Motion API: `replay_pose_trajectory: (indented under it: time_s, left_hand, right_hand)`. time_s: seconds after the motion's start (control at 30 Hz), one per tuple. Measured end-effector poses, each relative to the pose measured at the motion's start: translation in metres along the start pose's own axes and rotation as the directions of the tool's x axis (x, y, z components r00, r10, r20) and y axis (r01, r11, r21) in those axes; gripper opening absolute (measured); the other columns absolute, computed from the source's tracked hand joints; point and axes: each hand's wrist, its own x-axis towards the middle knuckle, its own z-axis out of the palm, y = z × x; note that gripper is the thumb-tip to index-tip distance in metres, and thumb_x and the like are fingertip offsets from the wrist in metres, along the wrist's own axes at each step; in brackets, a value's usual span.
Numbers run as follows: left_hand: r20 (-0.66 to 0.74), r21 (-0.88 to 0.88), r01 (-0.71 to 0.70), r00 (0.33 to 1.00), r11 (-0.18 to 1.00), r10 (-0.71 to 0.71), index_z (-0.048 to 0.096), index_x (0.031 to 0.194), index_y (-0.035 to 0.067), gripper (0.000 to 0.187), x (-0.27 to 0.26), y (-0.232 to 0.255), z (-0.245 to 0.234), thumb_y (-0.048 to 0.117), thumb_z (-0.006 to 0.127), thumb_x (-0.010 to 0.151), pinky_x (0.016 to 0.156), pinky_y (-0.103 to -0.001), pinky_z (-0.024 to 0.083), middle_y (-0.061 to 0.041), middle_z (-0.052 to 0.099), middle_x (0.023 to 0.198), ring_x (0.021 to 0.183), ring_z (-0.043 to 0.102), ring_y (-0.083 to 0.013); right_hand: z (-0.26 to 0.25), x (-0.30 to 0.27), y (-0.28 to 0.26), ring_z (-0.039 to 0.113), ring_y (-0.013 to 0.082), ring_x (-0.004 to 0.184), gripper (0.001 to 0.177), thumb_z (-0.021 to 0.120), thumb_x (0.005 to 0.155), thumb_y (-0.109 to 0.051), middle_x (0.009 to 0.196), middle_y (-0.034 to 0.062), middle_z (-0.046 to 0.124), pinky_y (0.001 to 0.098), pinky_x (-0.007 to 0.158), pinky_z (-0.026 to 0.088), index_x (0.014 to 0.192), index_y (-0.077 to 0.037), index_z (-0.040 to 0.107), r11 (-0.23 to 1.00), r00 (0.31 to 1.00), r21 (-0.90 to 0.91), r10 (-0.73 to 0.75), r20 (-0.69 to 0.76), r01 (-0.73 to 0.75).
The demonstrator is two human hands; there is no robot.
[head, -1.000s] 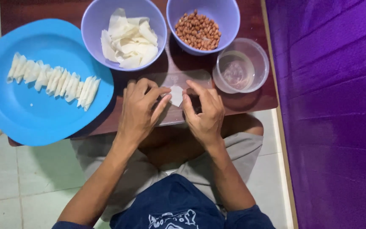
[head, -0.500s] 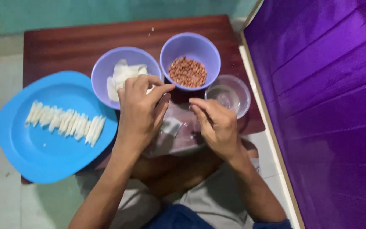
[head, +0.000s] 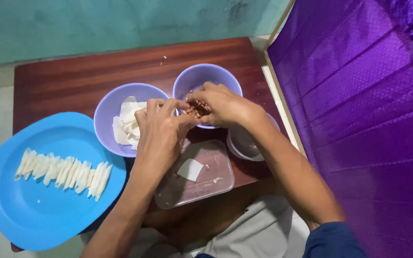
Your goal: Manually assembling peanut rolls by placing a peanut inside a small piece of dough and rolling it into a cylinder.
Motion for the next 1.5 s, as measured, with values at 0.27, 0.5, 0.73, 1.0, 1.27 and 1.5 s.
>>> replay_pose_trajectory:
  time_s: [0.27,0.5,0.73,1.0,1.27,1.5]
  left_hand:
    - [-0.01,-0.049,-0.004,1.0,0.999,0.003,0.08,0.087,0.037,0.013,0.002,-0.001,-0.004,0.025,0.075,0.089,0.088,-0.046,0.033,0.006,0.061,0.111,0.116,0.046,-0.0245]
    - [-0.008,-0.055,-0.022,1.0,0.998,0.022,0.082,0.088,0.033,0.015,0.004,0.001,-0.01,0.019,0.08,0.085,0.087,-0.048,0.032,0.001,0.065,0.11,0.114,0.047,-0.0258]
    - [-0.026,-0.069,-0.044,0.999,0.997,0.042,0.082,0.088,0.032,0.014,0.004,0.001,-0.011,0.018,0.079,0.086,0.087,-0.047,0.031,0.001,0.064,0.108,0.113,0.046,-0.0256]
    - [-0.035,-0.111,-0.04,0.999,0.993,0.036,0.082,0.088,0.03,0.012,0.004,0.0,-0.01,0.019,0.08,0.085,0.087,-0.047,0.032,0.001,0.064,0.108,0.113,0.045,-0.0256]
    - [-0.018,-0.102,-0.043,0.999,0.994,0.041,0.082,0.088,0.031,0.015,0.004,-0.001,-0.01,0.018,0.082,0.081,0.088,-0.049,0.032,0.001,0.064,0.108,0.113,0.045,-0.0268]
    - [-0.022,-0.107,-0.035,0.999,0.994,0.032,0.081,0.09,0.033,0.014,0.004,-0.002,-0.008,0.019,0.079,0.086,0.091,-0.05,0.031,0.002,0.062,0.108,0.113,0.044,-0.026]
  right_hand:
    - [-0.002,0.007,0.031,0.073,0.0394,0.1,0.025,0.072,0.085,-0.018,0.1,0.0124,0.077,0.0516,0.084,0.059,0.11,-0.016,0.075,0.995,0.987,-0.046,0.077,-0.144,-0.085]
    - [-0.008,0.002,0.033,0.074,0.0385,0.096,0.018,0.065,0.087,-0.013,0.094,0.0136,0.078,0.0497,0.08,0.06,0.101,-0.016,0.077,0.981,0.977,-0.088,0.161,-0.139,-0.175]
    - [0.009,0.007,0.041,0.075,0.0384,0.088,0.013,0.075,0.081,-0.015,0.086,0.0157,0.076,0.05,0.077,0.061,0.094,-0.013,0.077,0.973,0.992,-0.198,0.104,-0.074,-0.117]
    - [-0.02,-0.009,0.02,0.076,0.0382,0.088,0.028,0.066,0.085,-0.002,0.091,0.0173,0.077,0.0486,0.074,0.06,0.111,-0.009,0.073,0.995,0.986,-0.051,0.075,-0.151,-0.084]
    - [0.005,0.006,0.025,0.073,0.0454,0.092,0.027,0.073,0.082,-0.006,0.091,0.0197,0.075,0.055,0.076,0.059,0.109,-0.009,0.071,0.993,0.99,-0.117,-0.028,-0.14,0.012]
    - [0.002,0.004,0.03,0.075,0.0376,0.088,0.023,0.069,0.085,-0.003,0.087,0.013,0.077,0.049,0.074,0.059,0.107,-0.01,0.072,0.998,0.984,-0.039,-0.046,-0.17,0.04]
